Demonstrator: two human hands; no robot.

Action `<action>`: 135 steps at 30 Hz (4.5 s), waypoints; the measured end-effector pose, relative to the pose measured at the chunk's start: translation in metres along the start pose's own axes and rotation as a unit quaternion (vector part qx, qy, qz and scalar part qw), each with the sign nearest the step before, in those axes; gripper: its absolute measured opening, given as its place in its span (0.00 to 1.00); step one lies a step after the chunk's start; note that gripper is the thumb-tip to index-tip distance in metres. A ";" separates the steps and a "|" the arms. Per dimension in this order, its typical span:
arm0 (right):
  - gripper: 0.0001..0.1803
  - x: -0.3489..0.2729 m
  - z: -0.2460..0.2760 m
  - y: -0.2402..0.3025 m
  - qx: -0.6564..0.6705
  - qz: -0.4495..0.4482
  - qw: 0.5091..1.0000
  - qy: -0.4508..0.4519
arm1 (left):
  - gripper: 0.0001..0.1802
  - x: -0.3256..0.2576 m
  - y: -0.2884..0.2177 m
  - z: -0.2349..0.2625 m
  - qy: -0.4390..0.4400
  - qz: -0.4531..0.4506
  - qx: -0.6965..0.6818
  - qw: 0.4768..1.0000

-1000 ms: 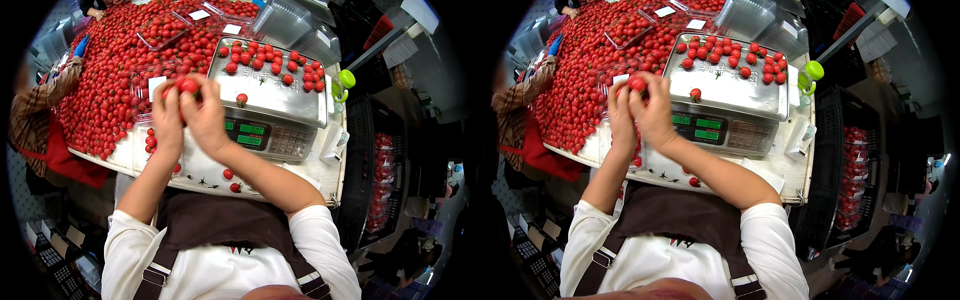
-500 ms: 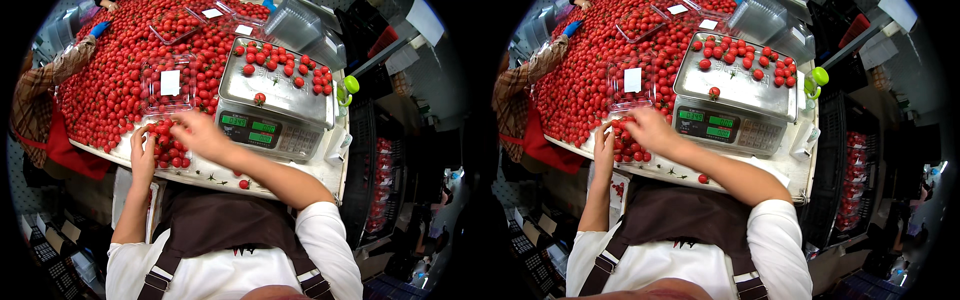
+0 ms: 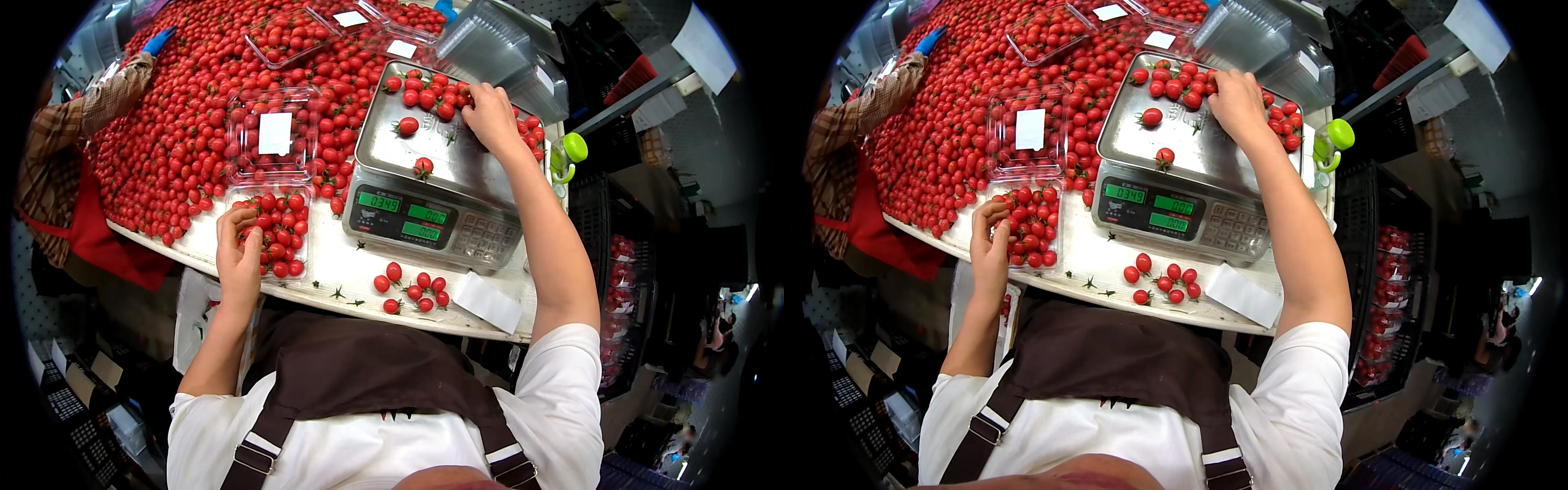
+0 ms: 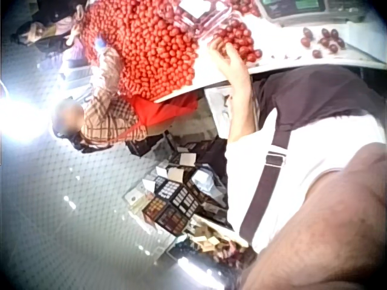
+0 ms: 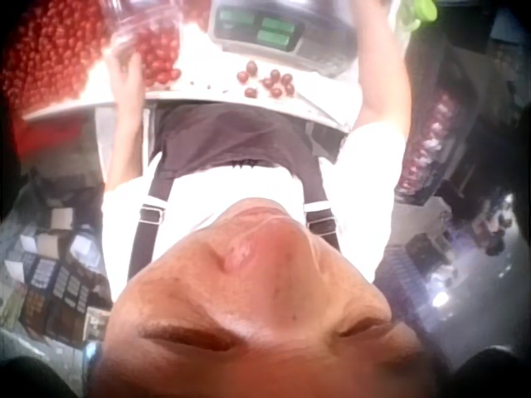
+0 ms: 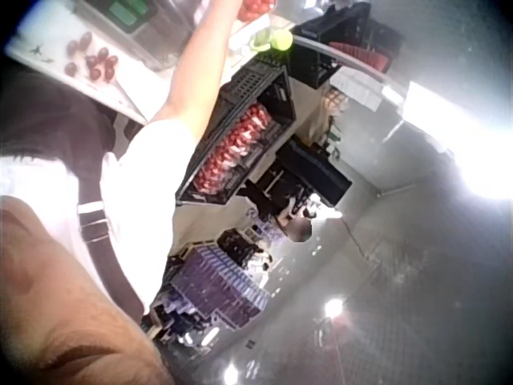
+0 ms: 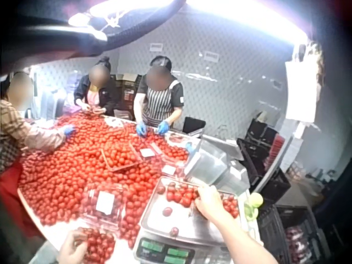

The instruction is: The person repeatedly scoops cherry tomatoes from a large pile, places them on a digital scale, transfers them into clear plastic containers, and stacks the filled containers. The person also handles empty containers and occasionally wipes the scale surface.

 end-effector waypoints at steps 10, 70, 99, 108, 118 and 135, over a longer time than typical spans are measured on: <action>0.15 0.001 0.007 0.011 0.029 0.001 0.999 0.030 | 0.16 -0.001 0.010 -0.004 0.037 -0.014 0.016 0.999; 0.30 -0.078 0.007 0.007 0.031 0.057 0.998 0.015 | 0.31 0.187 -0.022 -0.307 0.203 -0.271 0.444 0.830; 0.41 -0.096 0.025 -0.003 0.059 0.058 0.997 -0.011 | 0.44 0.122 -0.041 -0.279 0.333 -0.371 0.353 0.791; 0.20 -0.100 0.030 -0.004 0.033 0.063 0.997 -0.033 | 0.30 0.114 -0.052 -0.289 0.307 -0.320 0.371 0.815; 0.17 -0.099 0.027 -0.013 0.041 0.013 0.999 -0.024 | 0.27 0.108 -0.047 -0.287 0.301 -0.306 0.389 0.815; 0.17 -0.086 0.032 -0.054 0.533 -0.297 0.790 0.055 | 0.26 0.133 -0.042 -0.271 0.341 -0.262 0.224 0.874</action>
Point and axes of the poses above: each hand's wrist, its own x-axis towards the middle knuckle, its own z-axis out of the back of the hand, y = z × x, the point moved 4 cm from there along x, towards the middle knuckle, and after that the axes turned 9 degrees about -x, right-handed, at the moved point
